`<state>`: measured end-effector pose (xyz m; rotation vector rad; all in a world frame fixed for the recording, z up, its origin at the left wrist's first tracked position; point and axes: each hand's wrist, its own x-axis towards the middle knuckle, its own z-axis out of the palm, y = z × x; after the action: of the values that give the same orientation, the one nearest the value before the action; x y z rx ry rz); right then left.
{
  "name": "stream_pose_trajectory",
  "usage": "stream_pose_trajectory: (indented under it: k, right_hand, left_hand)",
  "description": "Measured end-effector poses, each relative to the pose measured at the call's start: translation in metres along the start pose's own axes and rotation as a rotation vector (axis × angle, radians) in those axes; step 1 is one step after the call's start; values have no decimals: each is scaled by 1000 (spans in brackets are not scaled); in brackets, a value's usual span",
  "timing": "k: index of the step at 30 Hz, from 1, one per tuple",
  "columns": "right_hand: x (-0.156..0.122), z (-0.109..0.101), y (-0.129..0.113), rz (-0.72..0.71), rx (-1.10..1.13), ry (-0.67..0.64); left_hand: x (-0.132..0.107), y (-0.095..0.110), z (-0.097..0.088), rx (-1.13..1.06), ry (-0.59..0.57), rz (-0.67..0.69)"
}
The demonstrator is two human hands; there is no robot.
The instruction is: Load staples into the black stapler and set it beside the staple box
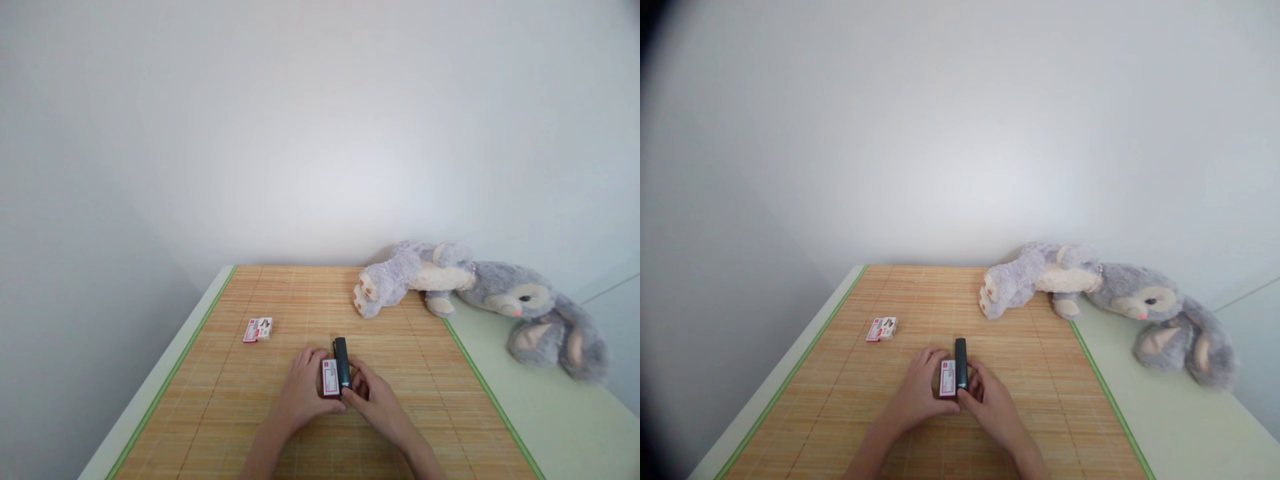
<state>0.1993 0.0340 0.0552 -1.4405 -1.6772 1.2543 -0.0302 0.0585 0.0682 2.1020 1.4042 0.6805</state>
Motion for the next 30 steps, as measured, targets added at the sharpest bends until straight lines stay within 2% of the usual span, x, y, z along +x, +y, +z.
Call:
stream_pose_trajectory:
  k: [2,5,7,9,11,13,16,19,22,26,28,30]
  right_hand:
    - [1,0,3,8,14,5]
    - [2,1,8,4,59,17]
    - [3,1,13,-5,90,21]
    - [5,1,18,-10,117,17]
    - [7,1,22,-9,142,9]
    - [9,0,24,-6,163,1]
    - [10,0,25,-6,180,-5]
    - [10,0,23,-11,174,-15]
    - [9,-1,18,3,160,-27]
    - [8,-3,11,14,145,-44]
    - [7,-3,11,5,140,-44]
    - [6,-2,13,-6,138,-46]
  left_hand:
    - [-6,-21,-15,20,136,-37]
    - [-10,-63,-51,163,423,-209]
    - [-8,-90,-75,214,493,-267]
    - [-2,-111,-94,246,480,-275]
    - [4,-125,-105,260,437,-269]
    - [4,-135,-110,263,402,-265]
    - [-9,-140,-107,265,390,-272]
    - [-31,-126,-89,246,401,-268]
    - [-44,-83,-58,103,362,-131]
    - [-34,-14,-21,-48,152,33]
    - [-24,8,-14,-82,89,55]
    - [-15,17,-14,-97,43,66]
